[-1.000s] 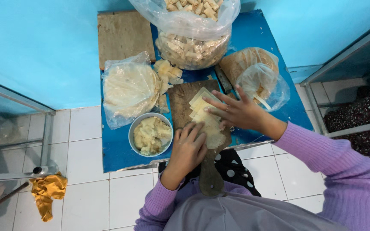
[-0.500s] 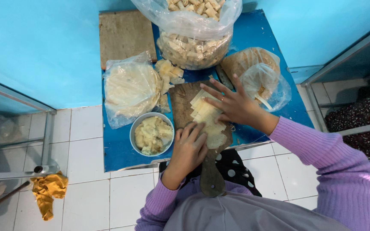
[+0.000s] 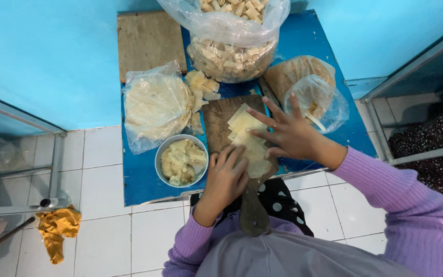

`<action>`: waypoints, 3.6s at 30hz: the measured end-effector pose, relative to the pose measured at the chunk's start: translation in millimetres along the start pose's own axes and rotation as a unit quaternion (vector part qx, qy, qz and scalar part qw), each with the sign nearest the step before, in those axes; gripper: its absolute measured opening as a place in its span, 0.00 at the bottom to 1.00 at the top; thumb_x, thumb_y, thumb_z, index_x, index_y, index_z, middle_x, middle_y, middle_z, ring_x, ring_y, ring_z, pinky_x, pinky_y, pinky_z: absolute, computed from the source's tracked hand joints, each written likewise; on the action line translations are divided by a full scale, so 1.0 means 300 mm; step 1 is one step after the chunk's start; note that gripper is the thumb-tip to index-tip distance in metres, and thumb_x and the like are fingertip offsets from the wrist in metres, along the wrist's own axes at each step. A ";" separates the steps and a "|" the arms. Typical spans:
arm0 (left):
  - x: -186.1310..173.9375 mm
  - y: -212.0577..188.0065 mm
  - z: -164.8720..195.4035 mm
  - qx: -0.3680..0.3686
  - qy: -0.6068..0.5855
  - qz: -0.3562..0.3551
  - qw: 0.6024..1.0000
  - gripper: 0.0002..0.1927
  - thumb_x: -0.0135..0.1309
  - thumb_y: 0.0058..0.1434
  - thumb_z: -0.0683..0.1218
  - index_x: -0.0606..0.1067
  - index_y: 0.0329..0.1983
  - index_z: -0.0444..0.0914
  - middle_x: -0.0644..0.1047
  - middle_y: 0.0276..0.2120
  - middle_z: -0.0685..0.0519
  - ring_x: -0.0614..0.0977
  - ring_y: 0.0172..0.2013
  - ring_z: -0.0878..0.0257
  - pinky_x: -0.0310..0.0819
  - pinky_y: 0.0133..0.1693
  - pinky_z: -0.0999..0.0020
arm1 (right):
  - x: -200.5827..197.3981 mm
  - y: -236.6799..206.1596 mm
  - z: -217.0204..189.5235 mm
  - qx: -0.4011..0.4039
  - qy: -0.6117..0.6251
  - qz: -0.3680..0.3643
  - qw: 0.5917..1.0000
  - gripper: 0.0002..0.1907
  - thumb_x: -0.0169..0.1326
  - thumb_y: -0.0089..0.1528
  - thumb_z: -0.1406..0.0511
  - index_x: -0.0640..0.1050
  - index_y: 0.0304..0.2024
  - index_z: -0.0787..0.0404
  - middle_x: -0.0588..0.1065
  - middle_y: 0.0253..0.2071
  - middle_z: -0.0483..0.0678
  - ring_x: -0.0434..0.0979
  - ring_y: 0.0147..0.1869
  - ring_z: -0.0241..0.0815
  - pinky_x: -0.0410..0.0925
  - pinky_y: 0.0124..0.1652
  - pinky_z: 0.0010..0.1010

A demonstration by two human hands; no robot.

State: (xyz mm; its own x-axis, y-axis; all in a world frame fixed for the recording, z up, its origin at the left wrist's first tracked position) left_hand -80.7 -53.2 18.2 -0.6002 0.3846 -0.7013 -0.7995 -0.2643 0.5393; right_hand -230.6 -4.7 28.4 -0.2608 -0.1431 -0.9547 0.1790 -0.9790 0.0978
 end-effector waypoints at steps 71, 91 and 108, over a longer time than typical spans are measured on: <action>0.010 -0.024 -0.014 -0.022 0.003 -0.011 1.000 0.18 0.57 0.54 0.40 0.77 0.50 0.36 0.70 0.61 0.42 0.67 0.67 0.41 0.56 0.65 0.39 | -0.056 -0.007 -0.038 0.044 0.175 0.075 0.981 0.18 0.58 0.53 0.72 0.78 0.47 0.54 0.51 0.77 0.52 0.37 0.82 0.65 0.42 0.66 0.80; 0.063 0.037 -0.057 -0.074 0.068 -0.013 0.995 0.29 0.54 0.57 0.43 0.68 0.63 0.31 0.66 0.67 0.38 0.65 0.68 0.41 0.56 0.65 0.42 | 0.075 0.110 0.101 0.117 -0.034 0.078 0.990 0.28 0.57 0.57 0.68 0.78 0.61 0.53 0.53 0.80 0.54 0.43 0.84 0.60 0.41 0.70 0.73; 0.049 0.031 -0.049 -0.067 0.045 0.015 0.997 0.28 0.55 0.60 0.44 0.68 0.64 0.31 0.67 0.65 0.37 0.65 0.68 0.41 0.57 0.65 0.42 | -0.187 -0.224 0.125 0.332 0.019 0.291 0.897 0.16 0.54 0.64 0.71 0.81 0.54 0.59 0.79 0.49 0.54 0.80 0.50 0.55 0.73 0.45 0.42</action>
State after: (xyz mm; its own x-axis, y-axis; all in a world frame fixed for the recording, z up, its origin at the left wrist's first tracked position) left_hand -97.3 -63.1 6.1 -0.6184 0.2954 -0.7282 -0.7737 -0.3917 0.4980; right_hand -263.5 63.7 85.9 -0.2718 -0.6653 -0.6953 -0.3340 -0.6124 0.7165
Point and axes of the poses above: each hand's wrist, its own y-axis towards the middle knuckle, its own x-axis out of the palm, z = x × y, the point moved 9 cm from there along y, towards the middle knuckle
